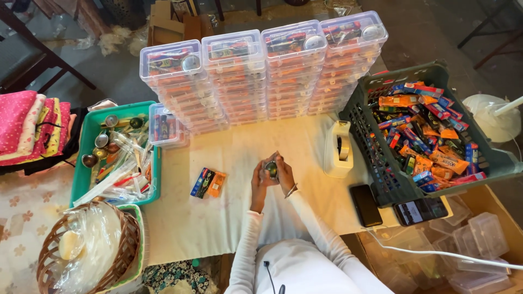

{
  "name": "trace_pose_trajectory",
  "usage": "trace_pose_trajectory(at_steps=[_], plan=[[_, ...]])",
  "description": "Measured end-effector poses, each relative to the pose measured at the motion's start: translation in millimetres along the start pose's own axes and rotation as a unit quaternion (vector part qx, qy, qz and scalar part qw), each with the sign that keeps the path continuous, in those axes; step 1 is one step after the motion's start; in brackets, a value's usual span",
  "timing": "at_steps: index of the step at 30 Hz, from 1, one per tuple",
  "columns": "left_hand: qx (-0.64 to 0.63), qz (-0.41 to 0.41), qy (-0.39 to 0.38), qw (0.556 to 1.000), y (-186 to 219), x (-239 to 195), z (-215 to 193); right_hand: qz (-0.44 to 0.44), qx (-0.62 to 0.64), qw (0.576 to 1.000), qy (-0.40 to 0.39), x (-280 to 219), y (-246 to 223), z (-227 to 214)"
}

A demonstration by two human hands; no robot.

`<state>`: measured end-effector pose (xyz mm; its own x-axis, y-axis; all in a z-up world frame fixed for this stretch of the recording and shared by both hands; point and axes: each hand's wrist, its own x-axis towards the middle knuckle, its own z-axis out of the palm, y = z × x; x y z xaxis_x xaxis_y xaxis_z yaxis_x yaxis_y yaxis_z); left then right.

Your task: The person stands at a table and handles several small, colorful rectangular packages, placing them on the surface. They then pick up a small metal tin, open it, and place it down. Finally, they pick up a clear plastic bag and begin to open it.

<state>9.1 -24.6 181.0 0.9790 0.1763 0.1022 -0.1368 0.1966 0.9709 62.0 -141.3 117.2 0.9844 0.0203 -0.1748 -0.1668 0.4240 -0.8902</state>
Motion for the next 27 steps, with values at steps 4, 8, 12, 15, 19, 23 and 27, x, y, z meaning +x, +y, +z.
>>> trace_pose_trajectory(at_steps=[4, 8, 12, 15, 19, 23, 27], plan=[[-0.202, -0.204, -0.037, 0.957, 5.6, 0.3, -8.1, -0.114, -0.148, 0.981, 0.054, -15.7, -22.9, 16.5], [-0.352, -0.319, -0.113, 0.873, -24.9, 2.7, -26.2, -0.184, -0.283, 0.936, 0.098, -31.2, -48.4, 30.6], [-0.362, -0.354, -0.12, 0.854, -24.8, 4.2, -32.5, -0.214, -0.315, 0.913, 0.147, -36.2, -65.2, 36.7], [-0.351, -0.353, -0.08, 0.863, -25.2, 8.0, -39.0, -0.242, -0.304, 0.909, 0.153, -51.8, -102.7, 58.5], [-0.376, -0.33, -0.061, 0.863, -53.1, 13.5, -42.0, -0.344, -0.323, 0.879, 0.066, -71.1, -131.6, 79.7], [-0.356, -0.281, -0.054, 0.89, -33.8, 10.4, -29.2, -0.456, -0.485, 0.744, -0.056, -69.0, -107.5, 83.6], [-0.259, -0.23, -0.058, 0.936, -66.2, 6.6, -29.1, -0.457, -0.476, 0.751, -0.013, -70.4, -109.5, 91.5]])
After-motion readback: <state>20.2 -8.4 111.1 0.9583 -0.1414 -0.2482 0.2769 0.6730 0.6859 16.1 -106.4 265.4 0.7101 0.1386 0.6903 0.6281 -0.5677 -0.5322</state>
